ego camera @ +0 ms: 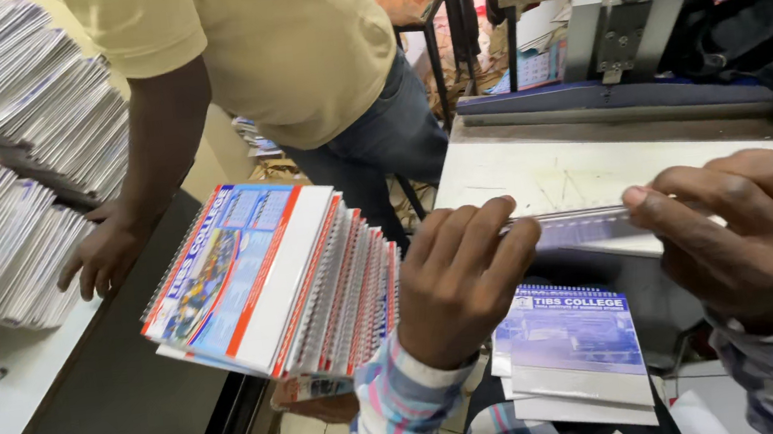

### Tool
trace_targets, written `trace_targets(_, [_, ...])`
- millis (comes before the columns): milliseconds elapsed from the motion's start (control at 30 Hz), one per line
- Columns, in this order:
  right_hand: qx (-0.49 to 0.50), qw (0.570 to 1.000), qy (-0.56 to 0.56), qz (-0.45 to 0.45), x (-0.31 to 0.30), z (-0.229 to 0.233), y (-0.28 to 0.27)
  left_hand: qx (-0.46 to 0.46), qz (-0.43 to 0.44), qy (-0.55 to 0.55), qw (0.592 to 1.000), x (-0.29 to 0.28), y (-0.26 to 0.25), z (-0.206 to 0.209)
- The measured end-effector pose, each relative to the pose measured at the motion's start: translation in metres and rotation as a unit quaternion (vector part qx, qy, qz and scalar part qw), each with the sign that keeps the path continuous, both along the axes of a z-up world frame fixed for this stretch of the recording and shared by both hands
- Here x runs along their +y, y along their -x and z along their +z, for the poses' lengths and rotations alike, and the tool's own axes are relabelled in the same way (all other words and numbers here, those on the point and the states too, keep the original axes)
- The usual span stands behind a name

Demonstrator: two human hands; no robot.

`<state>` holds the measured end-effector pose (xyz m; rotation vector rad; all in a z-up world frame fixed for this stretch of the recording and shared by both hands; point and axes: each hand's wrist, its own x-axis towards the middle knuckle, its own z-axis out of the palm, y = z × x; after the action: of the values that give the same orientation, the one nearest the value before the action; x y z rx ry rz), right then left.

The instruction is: The person places a stack of loose papers into a binding machine to attach a spiral coil. They then take a finished notebook, flip it over, and place it on a growing stack of completed notebooks. This process is repeated continuously throughout the video.

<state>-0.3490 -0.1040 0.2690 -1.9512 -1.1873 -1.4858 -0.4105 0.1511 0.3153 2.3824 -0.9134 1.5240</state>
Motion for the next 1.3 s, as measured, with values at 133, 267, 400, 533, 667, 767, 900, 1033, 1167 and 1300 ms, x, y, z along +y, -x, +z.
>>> trace_targets(133, [0.149, 0.982, 0.043, -0.111, -0.062, -0.062, -0.047, 0.089, -0.069, 0.013, 0.994, -0.05, -0.117, -0.106])
trace_targets(267, [0.404, 0.898, 0.027, -0.17, -0.098, -0.176, -0.164, 0.398, -0.154, 0.092, 0.9, -0.098, -0.267, -0.23])
trace_targets(400, [0.579, 0.781, -0.005, -0.235, -0.108, -0.284, -0.247, 0.592, -0.073, 0.057, 0.8, -0.127, -0.354, -0.308])
trace_targets(533, [0.522, 0.763, 0.073, -0.374, -0.101, -0.305, -0.288, 0.517, 0.011, -0.006, 0.856, -0.147, -0.396, -0.331])
trace_targets(667, [0.4, 0.828, 0.016, -0.393, -0.087, -0.3, -0.341, 0.409, 0.063, -0.001, 0.91, -0.166, -0.405, -0.329])
trace_targets(767, [0.355, 0.85, -0.024, -0.388, -0.075, -0.302, -0.366, 0.455, 0.04, 0.018, 0.889, -0.162, -0.397, -0.328])
trace_targets(900, [0.263, 0.843, 0.031, -0.468, -0.068, -0.303, -0.361, 0.439, 0.032, 0.05, 0.897, -0.16, -0.398, -0.324])
trace_targets(1033, [0.44, 0.815, 0.018, -0.377, -0.062, -0.315, -0.34, 0.46, 0.04, 0.021, 0.887, -0.158, -0.405, -0.331])
trace_targets(1167, [0.502, 0.775, 0.07, -0.377, -0.059, -0.308, -0.34, 0.421, 0.058, 0.008, 0.905, -0.163, -0.41, -0.336])
trace_targets(1300, [0.496, 0.753, 0.066, -0.427, -0.051, -0.304, -0.332, 0.414, 0.065, 0.046, 0.907, -0.166, -0.417, -0.339])
